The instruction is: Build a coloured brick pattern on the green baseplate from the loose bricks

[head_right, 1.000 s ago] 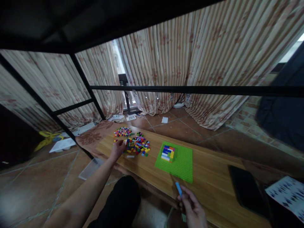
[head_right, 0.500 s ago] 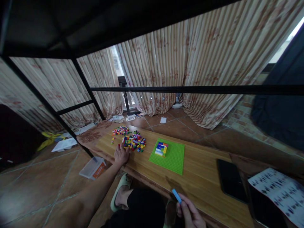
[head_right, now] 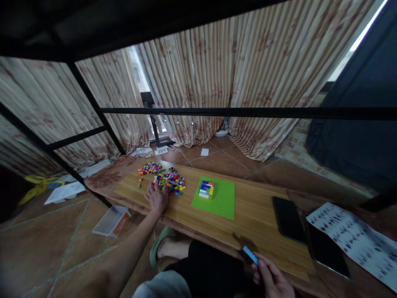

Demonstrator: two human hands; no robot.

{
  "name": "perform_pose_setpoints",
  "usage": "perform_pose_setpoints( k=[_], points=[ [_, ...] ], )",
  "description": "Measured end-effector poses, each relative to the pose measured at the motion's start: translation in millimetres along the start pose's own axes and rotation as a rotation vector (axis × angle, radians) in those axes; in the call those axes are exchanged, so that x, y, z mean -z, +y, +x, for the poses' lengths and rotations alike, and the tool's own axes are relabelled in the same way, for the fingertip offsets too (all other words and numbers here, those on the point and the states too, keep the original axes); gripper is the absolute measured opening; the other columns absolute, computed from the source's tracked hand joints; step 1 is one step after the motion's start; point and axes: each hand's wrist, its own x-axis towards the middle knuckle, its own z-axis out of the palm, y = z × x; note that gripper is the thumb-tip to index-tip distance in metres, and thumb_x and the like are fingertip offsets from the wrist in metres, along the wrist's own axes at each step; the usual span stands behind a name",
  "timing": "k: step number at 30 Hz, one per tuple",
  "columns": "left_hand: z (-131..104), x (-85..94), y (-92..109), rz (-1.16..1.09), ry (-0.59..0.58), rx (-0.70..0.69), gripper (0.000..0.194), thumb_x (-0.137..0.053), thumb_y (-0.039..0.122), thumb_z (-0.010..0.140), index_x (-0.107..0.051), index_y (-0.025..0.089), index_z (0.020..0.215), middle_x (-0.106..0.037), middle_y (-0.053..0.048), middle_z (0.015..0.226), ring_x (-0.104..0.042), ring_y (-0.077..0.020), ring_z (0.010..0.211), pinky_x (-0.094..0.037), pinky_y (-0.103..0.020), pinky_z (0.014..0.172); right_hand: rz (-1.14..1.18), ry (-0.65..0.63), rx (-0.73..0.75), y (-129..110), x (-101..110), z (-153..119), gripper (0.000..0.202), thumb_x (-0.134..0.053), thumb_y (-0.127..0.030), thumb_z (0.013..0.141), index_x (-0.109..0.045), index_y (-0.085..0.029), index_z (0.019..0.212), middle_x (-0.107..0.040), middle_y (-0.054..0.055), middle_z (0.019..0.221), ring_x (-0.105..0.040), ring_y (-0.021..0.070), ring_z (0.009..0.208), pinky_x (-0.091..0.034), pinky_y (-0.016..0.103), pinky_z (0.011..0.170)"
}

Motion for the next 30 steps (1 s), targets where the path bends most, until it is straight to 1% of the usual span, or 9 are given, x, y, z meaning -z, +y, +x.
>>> perform_pose_setpoints(
  k=[2, 3, 5, 8, 11, 15, 20, 24, 30],
  points=[
    [-25.5, 13.6, 9.3, -0.225, -0.065, -0.144, 0.048, -0.045, 0.035, 0.092, -0.045, 0.015, 0.136, -0.039, -0.018, 0.146, -0.034, -0.0306, 0.136, -0.028, -0.05, 0.111, 0.026, -0.053, 0.071, -14.1, -25.9, -14.4, 0.054, -0.074, -0.062, 0.059, -0.071, -0.019, 0.092, -0.068, 0.003, 0.071, -0.059, 0.015, 0.058, -0.05, 0.025, 0.054],
    [-41.1, 20.7, 14.3, -0.376, -0.177, -0.218, 0.045, -0.044, 0.034, 0.093, -0.048, 0.015, 0.133, -0.046, -0.016, 0.141, -0.041, -0.0274, 0.132, -0.032, -0.044, 0.11, 0.036, -0.069, 0.111, -21.4, -40.7, -21.3, 0.052, -0.073, -0.06, 0.063, -0.07, -0.019, 0.093, -0.069, 0.003, 0.074, -0.058, 0.0145, 0.059, -0.049, 0.025, 0.054],
    [-74.1, 35.2, 24.0, -0.653, -0.516, -0.298, 0.04, -0.043, 0.038, 0.093, -0.056, 0.017, 0.124, -0.06, -0.012, 0.126, -0.056, -0.024, 0.117, -0.041, -0.038, 0.103, 0.088, -0.092, 0.199, -34.7, -70.8, -33.0, 0.048, -0.071, -0.057, 0.067, -0.069, -0.018, 0.095, -0.068, 0.004, 0.076, -0.057, 0.0139, 0.061, -0.049, 0.026, 0.057],
    [-112.4, 56.9, 34.6, -0.983, -0.98, -0.273, 0.043, -0.047, 0.046, 0.091, -0.058, 0.018, 0.121, -0.068, -0.01, 0.111, -0.066, -0.0197, 0.092, -0.053, -0.033, 0.083, 0.139, -0.115, 0.259, -47.7, -110.1, -48.7, 0.044, -0.069, -0.056, 0.071, -0.068, -0.017, 0.093, -0.067, 0.004, 0.074, -0.054, 0.0125, 0.058, -0.047, 0.026, 0.056],
    [-122.6, 73.6, 36.8, -1.132, -1.157, -0.253, 0.04, -0.054, 0.045, 0.088, -0.06, 0.016, 0.116, -0.07, -0.008, 0.098, -0.066, -0.0164, 0.081, -0.053, -0.028, 0.075, 0.128, -0.137, 0.296, -52.6, -138.6, -65.3, 0.04, -0.068, -0.056, 0.073, -0.068, -0.018, 0.088, -0.065, 0.001, 0.069, -0.054, 0.0119, 0.058, -0.045, 0.024, 0.056],
    [-105.6, 80.4, 23.1, -1.135, -1.139, -0.295, 0.025, -0.06, 0.037, 0.085, -0.064, 0.017, 0.1, -0.069, -0.005, 0.086, -0.064, -0.0152, 0.077, -0.051, -0.026, 0.073, 0.057, -0.137, 0.332, -50.7, -163.3, -75.8, 0.039, -0.065, -0.054, 0.076, -0.069, -0.018, 0.09, -0.063, 0.001, 0.068, -0.055, 0.013, 0.06, -0.045, 0.025, 0.058],
    [-94.1, 66.1, 5.9, -1.052, -1.086, -0.301, 0.02, -0.059, 0.033, 0.087, -0.065, 0.019, 0.099, -0.068, -0.003, 0.083, -0.064, -0.0148, 0.078, -0.05, -0.024, 0.073, 0.031, -0.159, 0.307, -39.3, -178.1, -57.6, 0.04, -0.068, -0.053, 0.074, -0.069, -0.019, 0.095, -0.061, -0.001, 0.065, -0.052, 0.0128, 0.059, -0.041, 0.024, 0.056],
    [-97.3, 46.0, 14.6, -1.05, -1.097, -0.25, 0.022, -0.058, 0.034, 0.087, -0.066, 0.019, 0.101, -0.069, -0.004, 0.089, -0.065, -0.016, 0.079, -0.051, -0.026, 0.074, 0.059, -0.122, 0.261, -32.6, -177.5, -33.5, 0.038, -0.071, -0.053, 0.07, -0.072, -0.019, 0.089, -0.064, 0.001, 0.066, -0.052, 0.013, 0.059, -0.042, 0.025, 0.056],
    [-91.5, 11.0, 39.8, -1.011, -1.024, -0.222, 0.021, -0.06, 0.032, 0.083, -0.069, 0.019, 0.097, -0.07, -0.004, 0.088, -0.063, -0.016, 0.081, -0.051, -0.026, 0.075, 0.073, -0.04, 0.261, -35.7, -172.7, 6.3, 0.034, -0.075, -0.047, 0.065, -0.074, -0.02, 0.084, -0.07, 0.004, 0.079, -0.06, 0.0165, 0.071, -0.047, 0.029, 0.066]
  ],
)
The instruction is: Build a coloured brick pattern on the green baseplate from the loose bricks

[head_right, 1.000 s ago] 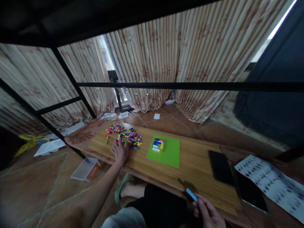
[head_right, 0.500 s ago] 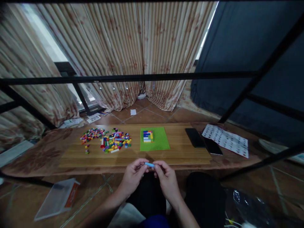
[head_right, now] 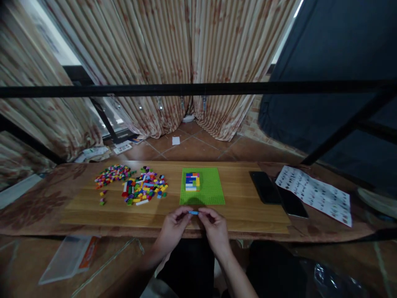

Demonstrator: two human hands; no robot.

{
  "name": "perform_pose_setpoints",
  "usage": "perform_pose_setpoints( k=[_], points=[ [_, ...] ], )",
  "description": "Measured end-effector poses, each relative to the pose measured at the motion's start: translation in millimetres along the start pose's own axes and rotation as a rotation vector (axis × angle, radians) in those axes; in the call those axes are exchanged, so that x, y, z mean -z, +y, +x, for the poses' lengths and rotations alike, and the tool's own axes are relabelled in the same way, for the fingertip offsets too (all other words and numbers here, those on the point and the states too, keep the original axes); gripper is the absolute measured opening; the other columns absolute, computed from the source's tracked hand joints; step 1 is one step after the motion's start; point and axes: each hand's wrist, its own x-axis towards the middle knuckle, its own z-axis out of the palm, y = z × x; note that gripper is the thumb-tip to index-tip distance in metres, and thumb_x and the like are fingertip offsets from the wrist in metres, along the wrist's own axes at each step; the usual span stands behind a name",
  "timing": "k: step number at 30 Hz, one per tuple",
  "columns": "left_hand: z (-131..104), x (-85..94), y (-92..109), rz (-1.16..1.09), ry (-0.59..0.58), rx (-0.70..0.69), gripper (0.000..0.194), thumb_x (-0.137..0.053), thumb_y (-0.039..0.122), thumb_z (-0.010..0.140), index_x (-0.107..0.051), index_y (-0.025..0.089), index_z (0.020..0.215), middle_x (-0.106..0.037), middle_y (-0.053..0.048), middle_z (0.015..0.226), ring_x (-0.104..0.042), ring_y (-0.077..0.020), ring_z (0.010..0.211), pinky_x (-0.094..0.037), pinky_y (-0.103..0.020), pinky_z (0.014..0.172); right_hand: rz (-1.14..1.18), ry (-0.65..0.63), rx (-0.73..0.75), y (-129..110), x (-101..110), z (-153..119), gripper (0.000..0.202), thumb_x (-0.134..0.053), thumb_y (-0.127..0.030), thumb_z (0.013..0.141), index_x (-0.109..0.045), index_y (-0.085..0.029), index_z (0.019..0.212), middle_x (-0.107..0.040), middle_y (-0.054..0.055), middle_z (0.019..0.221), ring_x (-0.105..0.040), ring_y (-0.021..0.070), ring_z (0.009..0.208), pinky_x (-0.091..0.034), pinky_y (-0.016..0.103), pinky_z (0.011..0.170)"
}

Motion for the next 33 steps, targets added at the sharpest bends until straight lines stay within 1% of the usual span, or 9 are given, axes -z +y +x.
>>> perform_pose_setpoints(
  k=[2, 6, 10, 13, 18, 24, 28, 33],
  points=[
    [12.1, -2.8, -2.2, -0.037, 0.042, 0.035, 0.021, -0.061, 0.033, 0.082, -0.068, 0.018, 0.095, -0.069, -0.003, 0.083, -0.063, -0.0153, 0.076, -0.051, -0.026, 0.071, 0.022, 0.018, -0.012, 2.0, -2.4, 13.4, 0.033, -0.076, -0.045, 0.064, -0.073, -0.02, 0.085, -0.07, 0.003, 0.078, -0.061, 0.0161, 0.072, -0.047, 0.029, 0.068],
    [33.5, -5.0, -4.2, -0.116, 0.151, 0.087, 0.02, -0.064, 0.033, 0.077, -0.066, 0.017, 0.088, -0.066, -0.001, 0.077, -0.062, -0.0144, 0.072, -0.053, -0.026, 0.068, 0.088, 0.043, -0.048, 8.1, -12.5, 36.2, 0.038, -0.079, -0.044, 0.06, -0.069, -0.019, 0.088, -0.067, 0.0, 0.071, -0.059, 0.0139, 0.067, -0.046, 0.028, 0.066],
    [50.8, -1.8, -9.9, -0.126, 0.174, 0.084, 0.018, -0.064, 0.033, 0.077, -0.065, 0.018, 0.086, -0.066, -0.001, 0.076, -0.063, -0.0143, 0.071, -0.053, -0.025, 0.067, 0.134, 0.068, -0.05, 13.6, -20.6, 51.4, 0.038, -0.079, -0.045, 0.059, -0.068, -0.019, 0.085, -0.067, 0.0, 0.072, -0.059, 0.0144, 0.068, -0.046, 0.028, 0.067],
    [59.5, 2.2, -16.3, -0.1, 0.189, 0.064, 0.017, -0.062, 0.033, 0.078, -0.065, 0.018, 0.086, -0.066, -0.001, 0.076, -0.063, -0.0143, 0.072, -0.053, -0.024, 0.066, 0.12, 0.075, -0.044, 16.1, -22.6, 58.3, 0.035, -0.079, -0.045, 0.06, -0.069, -0.019, 0.082, -0.068, 0.001, 0.074, -0.059, 0.0153, 0.07, -0.046, 0.029, 0.068],
    [65.8, 4.2, -19.7, -0.089, 0.189, 0.08, 0.017, -0.061, 0.032, 0.08, -0.065, 0.018, 0.089, -0.066, -0.001, 0.078, -0.062, -0.0143, 0.072, -0.052, -0.023, 0.064, 0.073, 0.087, -0.046, 17.4, -23.7, 64.4, 0.03, -0.076, -0.043, 0.064, -0.07, -0.019, 0.08, -0.069, 0.001, 0.077, -0.058, 0.0153, 0.072, -0.045, 0.029, 0.071],
    [66.2, -2.3, -17.2, 0.006, 0.163, 0.064, 0.014, -0.06, 0.031, 0.082, -0.066, 0.02, 0.085, -0.066, 0.0, 0.077, -0.06, -0.0141, 0.071, -0.05, -0.023, 0.064, 0.022, 0.131, -0.02, 16.3, -21.4, 69.8, 0.027, -0.072, -0.041, 0.069, -0.071, -0.019, 0.085, -0.07, 0.002, 0.081, -0.059, 0.016, 0.076, -0.045, 0.03, 0.074],
    [66.4, -4.9, -15.1, -0.003, 0.168, 0.07, 0.011, -0.061, 0.029, 0.08, -0.066, 0.02, 0.085, -0.066, 0.0, 0.077, -0.06, -0.0142, 0.071, -0.049, -0.023, 0.064, -0.048, 0.144, -0.007, 13.3, -18.9, 72.0, 0.026, -0.07, -0.041, 0.07, -0.071, -0.018, 0.084, -0.07, 0.003, 0.081, -0.06, 0.017, 0.077, -0.045, 0.031, 0.076],
    [66.6, -0.2, -14.2, 0.013, 0.18, 0.051, 0.016, -0.059, 0.03, 0.082, -0.068, 0.018, 0.088, -0.067, -0.001, 0.078, -0.06, -0.0143, 0.071, -0.05, -0.023, 0.064, -0.078, 0.15, 0.007, 11.0, -22.9, 70.4, 0.027, -0.069, -0.042, 0.071, -0.071, -0.018, 0.085, -0.071, 0.004, 0.082, -0.062, 0.018, 0.077, -0.047, 0.033, 0.076]
  ],
)
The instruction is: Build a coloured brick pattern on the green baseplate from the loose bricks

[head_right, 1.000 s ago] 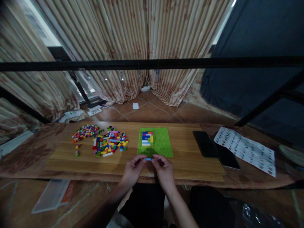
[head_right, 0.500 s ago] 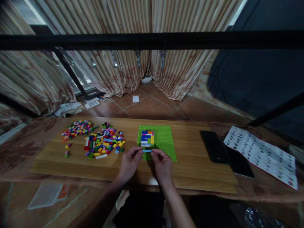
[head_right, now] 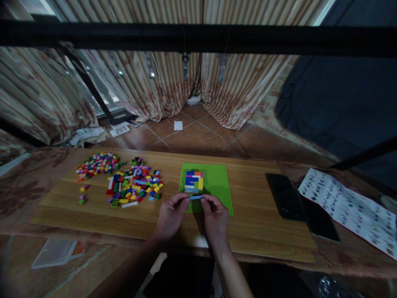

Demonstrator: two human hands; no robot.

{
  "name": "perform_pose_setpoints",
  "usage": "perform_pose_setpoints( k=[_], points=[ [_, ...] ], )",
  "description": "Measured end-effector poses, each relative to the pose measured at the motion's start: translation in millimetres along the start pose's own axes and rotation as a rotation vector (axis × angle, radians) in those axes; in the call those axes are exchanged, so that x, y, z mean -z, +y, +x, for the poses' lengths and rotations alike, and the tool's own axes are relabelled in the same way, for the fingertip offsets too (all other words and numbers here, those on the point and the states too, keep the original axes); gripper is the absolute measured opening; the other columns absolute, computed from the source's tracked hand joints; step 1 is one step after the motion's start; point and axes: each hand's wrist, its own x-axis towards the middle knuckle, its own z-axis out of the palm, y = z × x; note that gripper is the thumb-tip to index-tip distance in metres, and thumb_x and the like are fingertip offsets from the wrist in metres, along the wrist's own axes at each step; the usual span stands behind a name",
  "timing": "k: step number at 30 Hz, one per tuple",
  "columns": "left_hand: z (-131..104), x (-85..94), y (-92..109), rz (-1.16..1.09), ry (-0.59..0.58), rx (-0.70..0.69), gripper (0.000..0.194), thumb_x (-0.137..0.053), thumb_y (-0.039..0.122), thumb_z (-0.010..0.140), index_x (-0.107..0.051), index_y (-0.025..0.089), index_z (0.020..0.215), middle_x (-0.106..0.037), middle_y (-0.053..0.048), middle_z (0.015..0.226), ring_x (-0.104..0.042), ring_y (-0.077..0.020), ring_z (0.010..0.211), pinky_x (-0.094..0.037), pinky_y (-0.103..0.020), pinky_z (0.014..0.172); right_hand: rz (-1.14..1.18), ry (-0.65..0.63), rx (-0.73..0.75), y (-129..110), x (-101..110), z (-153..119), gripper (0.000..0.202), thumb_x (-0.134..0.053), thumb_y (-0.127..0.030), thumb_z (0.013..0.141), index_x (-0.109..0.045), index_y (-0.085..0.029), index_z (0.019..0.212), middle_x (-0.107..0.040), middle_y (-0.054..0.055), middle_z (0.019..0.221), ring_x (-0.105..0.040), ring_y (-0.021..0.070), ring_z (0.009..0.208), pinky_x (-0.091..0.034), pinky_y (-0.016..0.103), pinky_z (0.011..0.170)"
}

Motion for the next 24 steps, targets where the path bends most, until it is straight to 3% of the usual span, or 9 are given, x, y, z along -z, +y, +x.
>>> perform_pose_setpoints(
  k=[10, 17, 20, 24],
  points=[
    [7.5, 20.9, -4.9, 0.095, 0.082, -0.042, 0.02, -0.057, 0.03, 0.085, -0.07, 0.018, 0.094, -0.068, -0.001, 0.081, -0.061, -0.0132, 0.069, -0.049, -0.022, 0.063, -0.068, -0.05, 0.049, 9.6, -18.7, -23.5, 0.027, -0.062, -0.04, 0.079, -0.07, -0.018, 0.094, -0.072, 0.007, 0.094, -0.065, 0.0201, 0.09, -0.049, 0.037, 0.085],
    [-0.9, 29.9, 0.6, 0.042, 0.079, 0.01, 0.017, -0.056, 0.027, 0.084, -0.067, 0.015, 0.089, -0.066, -0.002, 0.077, -0.059, -0.0119, 0.066, -0.047, -0.02, 0.06, -0.182, -0.133, 0.034, 9.9, -15.0, -33.8, 0.028, -0.059, -0.042, 0.081, -0.069, -0.019, 0.095, -0.071, 0.007, 0.098, -0.065, 0.0212, 0.093, -0.049, 0.037, 0.086],
    [-11.9, 48.5, 0.8, 0.052, 0.081, 0.045, 0.015, -0.056, 0.025, 0.082, -0.066, 0.015, 0.086, -0.064, 0.0, 0.072, -0.058, -0.0113, 0.062, -0.045, -0.02, 0.057, -0.286, -0.226, 0.057, 9.7, -15.4, -38.4, 0.028, -0.057, -0.043, 0.083, -0.069, -0.021, 0.095, -0.071, 0.006, 0.097, -0.065, 0.0214, 0.092, -0.049, 0.036, 0.084],
    [-32.4, 90.5, -0.1, 0.254, 0.134, 0.017, 0.016, -0.055, 0.024, 0.083, -0.067, 0.016, 0.089, -0.066, 0.0, 0.073, -0.059, -0.012, 0.064, -0.046, -0.021, 0.061, -0.365, -0.368, 0.192, 11.2, -31.2, -45.8, 0.024, -0.054, -0.039, 0.086, -0.068, -0.022, 0.095, -0.07, 0.005, 0.096, -0.064, 0.0198, 0.091, -0.049, 0.034, 0.084]
  ],
)
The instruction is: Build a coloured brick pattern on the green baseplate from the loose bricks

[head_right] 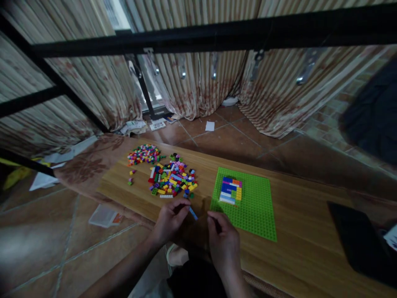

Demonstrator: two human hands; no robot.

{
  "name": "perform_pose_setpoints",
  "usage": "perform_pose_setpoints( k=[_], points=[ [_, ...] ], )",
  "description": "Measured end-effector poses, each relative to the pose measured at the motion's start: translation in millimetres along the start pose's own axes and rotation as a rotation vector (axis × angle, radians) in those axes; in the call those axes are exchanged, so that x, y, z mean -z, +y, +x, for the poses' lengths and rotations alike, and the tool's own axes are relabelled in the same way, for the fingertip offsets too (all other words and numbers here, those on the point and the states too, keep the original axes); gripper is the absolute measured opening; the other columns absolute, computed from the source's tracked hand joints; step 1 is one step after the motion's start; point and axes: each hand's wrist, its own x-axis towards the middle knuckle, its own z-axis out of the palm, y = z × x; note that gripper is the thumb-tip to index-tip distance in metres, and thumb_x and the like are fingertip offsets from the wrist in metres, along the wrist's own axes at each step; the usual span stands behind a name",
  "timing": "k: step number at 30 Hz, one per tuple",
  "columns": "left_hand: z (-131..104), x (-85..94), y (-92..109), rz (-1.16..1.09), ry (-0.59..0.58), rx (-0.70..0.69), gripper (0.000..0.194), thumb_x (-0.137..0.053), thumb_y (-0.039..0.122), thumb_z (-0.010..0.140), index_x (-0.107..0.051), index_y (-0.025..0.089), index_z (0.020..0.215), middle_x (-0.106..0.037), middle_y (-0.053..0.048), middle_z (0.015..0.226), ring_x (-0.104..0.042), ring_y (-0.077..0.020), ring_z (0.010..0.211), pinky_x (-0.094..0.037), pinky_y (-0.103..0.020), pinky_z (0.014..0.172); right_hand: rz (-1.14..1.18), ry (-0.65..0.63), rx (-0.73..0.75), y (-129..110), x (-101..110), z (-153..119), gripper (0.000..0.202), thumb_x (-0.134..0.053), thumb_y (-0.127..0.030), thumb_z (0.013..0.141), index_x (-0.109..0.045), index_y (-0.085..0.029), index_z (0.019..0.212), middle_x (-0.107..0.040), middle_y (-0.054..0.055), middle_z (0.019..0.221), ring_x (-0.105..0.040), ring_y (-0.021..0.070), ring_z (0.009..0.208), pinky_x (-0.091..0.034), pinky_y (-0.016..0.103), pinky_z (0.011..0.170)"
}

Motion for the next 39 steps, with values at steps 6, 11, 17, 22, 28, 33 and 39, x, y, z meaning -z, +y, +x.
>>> perform_pose_setpoints(
  k=[6, 11, 17, 22, 28, 33, 39],
  points=[
    [-9.8, 58.3, -19.8, 0.23, 0.147, -0.063, 0.017, -0.053, 0.02, 0.084, -0.067, 0.019, 0.095, -0.07, -0.001, 0.092, -0.065, -0.0146, 0.084, -0.049, -0.025, 0.077, -0.127, -0.112, 0.237, -23.4, -42.6, 17.4, 0.022, -0.048, -0.028, 0.089, -0.068, -0.022, 0.097, -0.068, 0.005, 0.094, -0.064, 0.0178, 0.087, -0.05, 0.03, 0.078],
    [-1.1, 72.8, -31.2, 0.322, 0.215, -0.058, 0.017, -0.052, 0.021, 0.086, -0.067, 0.02, 0.095, -0.07, -0.001, 0.088, -0.066, -0.0144, 0.079, -0.05, -0.026, 0.075, -0.296, -0.168, 0.42, -45.0, -73.2, 49.3, 0.028, -0.045, -0.021, 0.09, -0.066, -0.022, 0.109, -0.066, 0.007, 0.097, -0.062, 0.0199, 0.09, -0.05, 0.032, 0.078],
    [13.1, 70.1, -39.3, 0.311, 0.281, -0.12, 0.016, -0.053, 0.021, 0.087, -0.064, 0.019, 0.097, -0.07, -0.003, 0.092, -0.066, -0.0156, 0.084, -0.051, -0.027, 0.079, -0.557, -0.193, 0.531, -43.6, -93.0, 57.9, 0.027, -0.047, -0.021, 0.091, -0.068, -0.026, 0.107, -0.063, 0.006, 0.093, -0.059, 0.0201, 0.085, -0.048, 0.031, 0.073],
    [16.0, 68.6, -42.9, 0.324, 0.32, -0.15, 0.015, -0.051, 0.021, 0.088, -0.062, 0.02, 0.098, -0.068, -0.004, 0.094, -0.065, -0.0165, 0.088, -0.051, -0.029, 0.083, -0.516, -0.138, 0.564, -25.6, -79.4, 41.7, 0.029, -0.043, -0.021, 0.093, -0.066, -0.023, 0.111, -0.062, 0.007, 0.1, -0.059, 0.0196, 0.094, -0.048, 0.031, 0.081],
    [14.1, 67.7, -41.2, 0.349, 0.306, -0.151, 0.016, -0.051, 0.021, 0.089, -0.061, 0.02, 0.102, -0.067, -0.005, 0.097, -0.064, -0.0172, 0.09, -0.051, -0.03, 0.083, -0.45, -0.065, 0.45, -20.6, -56.3, 38.3, 0.027, -0.042, -0.024, 0.093, -0.068, -0.023, 0.102, -0.063, 0.006, 0.103, -0.06, 0.0183, 0.095, -0.049, 0.032, 0.085],
    [13.6, 68.5, -40.3, 0.36, 0.282, -0.163, 0.016, -0.052, 0.022, 0.088, -0.06, 0.02, 0.102, -0.066, -0.005, 0.097, -0.063, -0.0176, 0.089, -0.051, -0.029, 0.081, -0.458, 0.011, 0.361, -28.9, -56.5, 54.2, 0.028, -0.042, -0.024, 0.091, -0.066, -0.02, 0.104, -0.063, 0.008, 0.098, -0.06, 0.0199, 0.092, -0.048, 0.035, 0.084],
    [14.0, 69.0, -41.4, 0.371, 0.278, -0.188, 0.018, -0.052, 0.021, 0.088, -0.06, 0.02, 0.104, -0.066, -0.006, 0.098, -0.064, -0.0176, 0.09, -0.051, -0.03, 0.083, -0.634, -0.083, 0.325, -32.9, -64.8, 71.8, 0.027, -0.047, -0.022, 0.087, -0.064, -0.02, 0.108, -0.063, 0.007, 0.099, -0.059, 0.0214, 0.091, -0.045, 0.034, 0.079]
  ],
)
